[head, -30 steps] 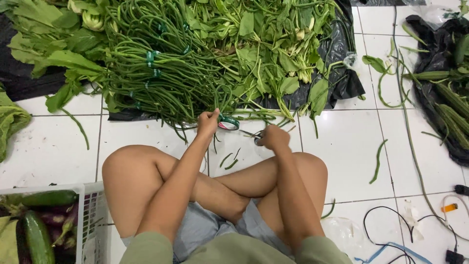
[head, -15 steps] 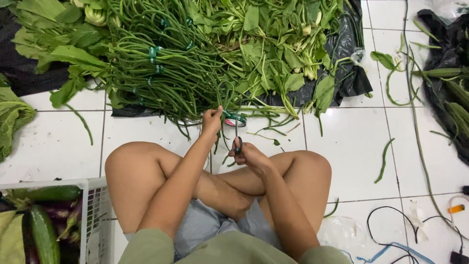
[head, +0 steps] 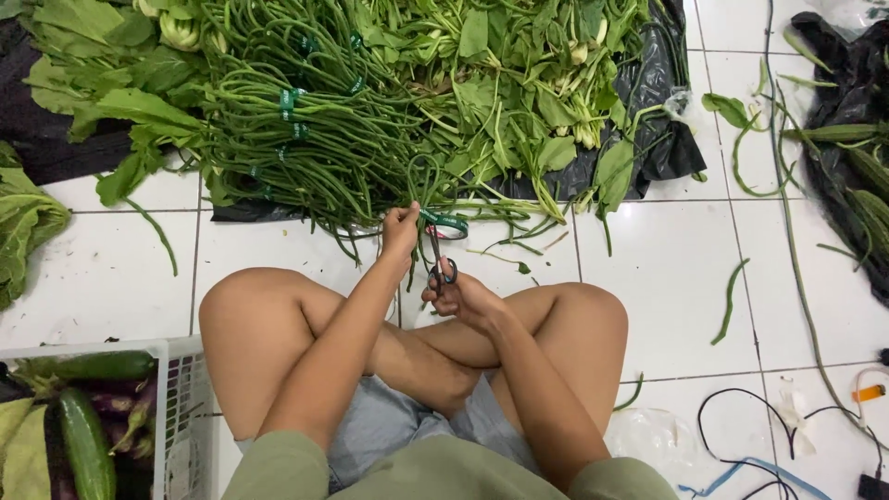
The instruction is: A person sitting on the floor bundles long beans together using green tape.
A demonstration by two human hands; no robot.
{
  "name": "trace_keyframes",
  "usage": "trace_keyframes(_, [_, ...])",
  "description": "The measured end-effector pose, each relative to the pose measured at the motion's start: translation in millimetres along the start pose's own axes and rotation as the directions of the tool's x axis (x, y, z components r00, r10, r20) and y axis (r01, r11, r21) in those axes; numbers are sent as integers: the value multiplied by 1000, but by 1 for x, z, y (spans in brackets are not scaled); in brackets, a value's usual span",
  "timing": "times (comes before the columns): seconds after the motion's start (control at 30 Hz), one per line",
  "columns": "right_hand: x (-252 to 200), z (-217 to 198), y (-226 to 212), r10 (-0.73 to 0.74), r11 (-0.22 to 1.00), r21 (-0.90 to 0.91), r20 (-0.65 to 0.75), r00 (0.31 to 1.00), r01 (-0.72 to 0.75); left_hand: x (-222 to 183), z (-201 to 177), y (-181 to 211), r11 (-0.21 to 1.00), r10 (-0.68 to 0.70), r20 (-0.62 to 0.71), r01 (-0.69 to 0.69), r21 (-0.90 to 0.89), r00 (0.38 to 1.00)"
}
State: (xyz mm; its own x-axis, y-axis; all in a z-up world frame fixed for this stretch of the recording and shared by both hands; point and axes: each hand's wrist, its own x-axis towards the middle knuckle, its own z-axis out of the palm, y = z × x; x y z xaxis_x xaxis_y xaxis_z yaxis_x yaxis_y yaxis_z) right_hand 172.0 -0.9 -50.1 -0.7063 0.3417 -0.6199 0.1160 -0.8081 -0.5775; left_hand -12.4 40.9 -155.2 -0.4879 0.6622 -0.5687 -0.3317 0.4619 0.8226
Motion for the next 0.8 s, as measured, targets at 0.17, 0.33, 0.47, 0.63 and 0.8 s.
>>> trace_keyframes(0.17, [11,-2,3,-24,1000,17,29,999,24,8,2,-11,999,39,-33,-39,-14,999])
trace_keyframes(0.33, [28,-13,8,-51,995,88,61,997,46,9,1,-11,999,42,-7,-42,-14,999])
trace_keyframes(0.47, [38,-17,10,-83,991,116,87,993,73,3,-1,-6,999,53,38,-52,-13,998])
trace_keyframes(0.63, [48,-19,16,-120,986,130,84,989,109,7,3,-9,999,35,51,-36,16,998])
trace_keyframes(0.8, [50,-16,17,-140,983,125,58,988,132,1,0,-5,998,42,106,-46,38,993])
